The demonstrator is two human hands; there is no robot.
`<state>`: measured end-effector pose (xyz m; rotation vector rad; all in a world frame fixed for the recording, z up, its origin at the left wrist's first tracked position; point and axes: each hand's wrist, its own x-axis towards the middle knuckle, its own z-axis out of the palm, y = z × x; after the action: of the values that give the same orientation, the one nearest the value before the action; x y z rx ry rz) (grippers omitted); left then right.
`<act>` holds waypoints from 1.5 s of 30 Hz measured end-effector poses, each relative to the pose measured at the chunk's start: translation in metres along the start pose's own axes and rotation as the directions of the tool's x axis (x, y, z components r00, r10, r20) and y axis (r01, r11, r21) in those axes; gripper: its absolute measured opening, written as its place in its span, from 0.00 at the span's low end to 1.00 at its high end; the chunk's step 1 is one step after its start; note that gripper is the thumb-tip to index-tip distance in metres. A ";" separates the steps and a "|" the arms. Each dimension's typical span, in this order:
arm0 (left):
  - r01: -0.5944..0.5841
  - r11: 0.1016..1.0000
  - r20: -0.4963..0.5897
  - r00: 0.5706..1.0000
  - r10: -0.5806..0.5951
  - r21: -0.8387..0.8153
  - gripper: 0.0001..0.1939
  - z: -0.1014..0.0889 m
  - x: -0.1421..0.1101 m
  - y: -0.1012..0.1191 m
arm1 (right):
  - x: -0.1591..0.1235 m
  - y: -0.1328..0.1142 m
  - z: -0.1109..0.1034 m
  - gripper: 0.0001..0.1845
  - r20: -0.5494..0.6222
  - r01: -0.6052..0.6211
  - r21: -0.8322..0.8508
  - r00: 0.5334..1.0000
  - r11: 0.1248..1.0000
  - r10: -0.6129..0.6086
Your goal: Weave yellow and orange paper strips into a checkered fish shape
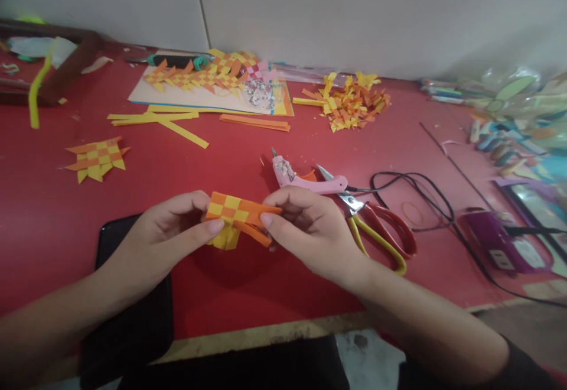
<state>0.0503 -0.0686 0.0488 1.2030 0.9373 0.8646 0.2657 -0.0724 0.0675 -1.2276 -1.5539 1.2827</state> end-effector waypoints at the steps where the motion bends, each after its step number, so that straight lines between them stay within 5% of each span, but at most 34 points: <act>1: -0.020 1.000 -0.014 1.000 0.021 0.015 0.04 0.000 0.000 0.000 | 0.000 0.001 0.000 0.04 -0.022 0.041 -0.026 0.999 0.999 -0.042; 4: -0.131 0.988 -0.085 0.987 0.138 0.081 0.04 -0.002 0.002 0.000 | -0.002 0.006 -0.003 0.07 -0.057 0.244 -0.196 0.964 0.950 -0.259; 8: -0.256 0.946 -0.177 0.940 0.291 0.197 0.09 -0.004 0.002 -0.001 | -0.003 0.006 -0.009 0.16 0.053 0.531 -0.492 0.809 0.690 -0.585; 11: -0.276 0.928 -0.195 0.924 0.328 0.251 0.10 -0.004 0.000 -0.001 | -0.003 0.004 -0.012 0.15 0.087 0.581 -0.555 0.752 0.595 -0.653; 16: -0.269 0.920 -0.202 0.921 0.332 0.285 0.10 -0.006 -0.002 -0.001 | -0.002 0.003 -0.012 0.16 0.098 0.601 -0.569 0.727 0.561 -0.680; 21: -0.258 0.930 -0.126 0.946 0.298 0.262 0.05 -0.006 -0.002 -0.004 | -0.005 0.000 -0.009 0.15 0.055 0.545 -0.502 0.795 0.672 -0.604; 27: -0.048 0.995 -0.003 0.999 0.048 0.087 0.06 -0.001 -0.001 0.002 | -0.010 0.001 -0.006 0.04 -0.020 0.318 -0.441 0.931 0.839 -0.364; 33: 0.111 0.994 0.146 0.983 -0.112 0.018 0.13 0.001 -0.002 0.000 | -0.007 0.005 -0.006 0.08 0.011 0.184 -0.240 0.982 0.953 -0.186; 38: 0.086 0.995 0.025 0.996 -0.085 -0.046 0.08 -0.003 0.002 -0.003 | -0.005 0.009 -0.002 0.28 0.154 -0.054 0.058 0.987 0.997 0.045; 41: 0.096 0.992 0.036 0.995 -0.094 -0.077 0.10 -0.003 0.003 -0.004 | -0.002 0.009 0.000 0.21 0.109 -0.071 0.089 0.992 0.994 0.061; 45: 0.161 0.985 0.190 0.971 -0.148 -0.056 0.09 -0.001 -0.001 -0.002 | 0.000 0.006 0.001 0.11 0.042 -0.066 0.014 0.997 0.998 0.065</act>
<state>0.0494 -0.0692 0.0470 1.1130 0.8300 0.6449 0.2660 -0.0729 0.0613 -1.2588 -1.5418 1.3670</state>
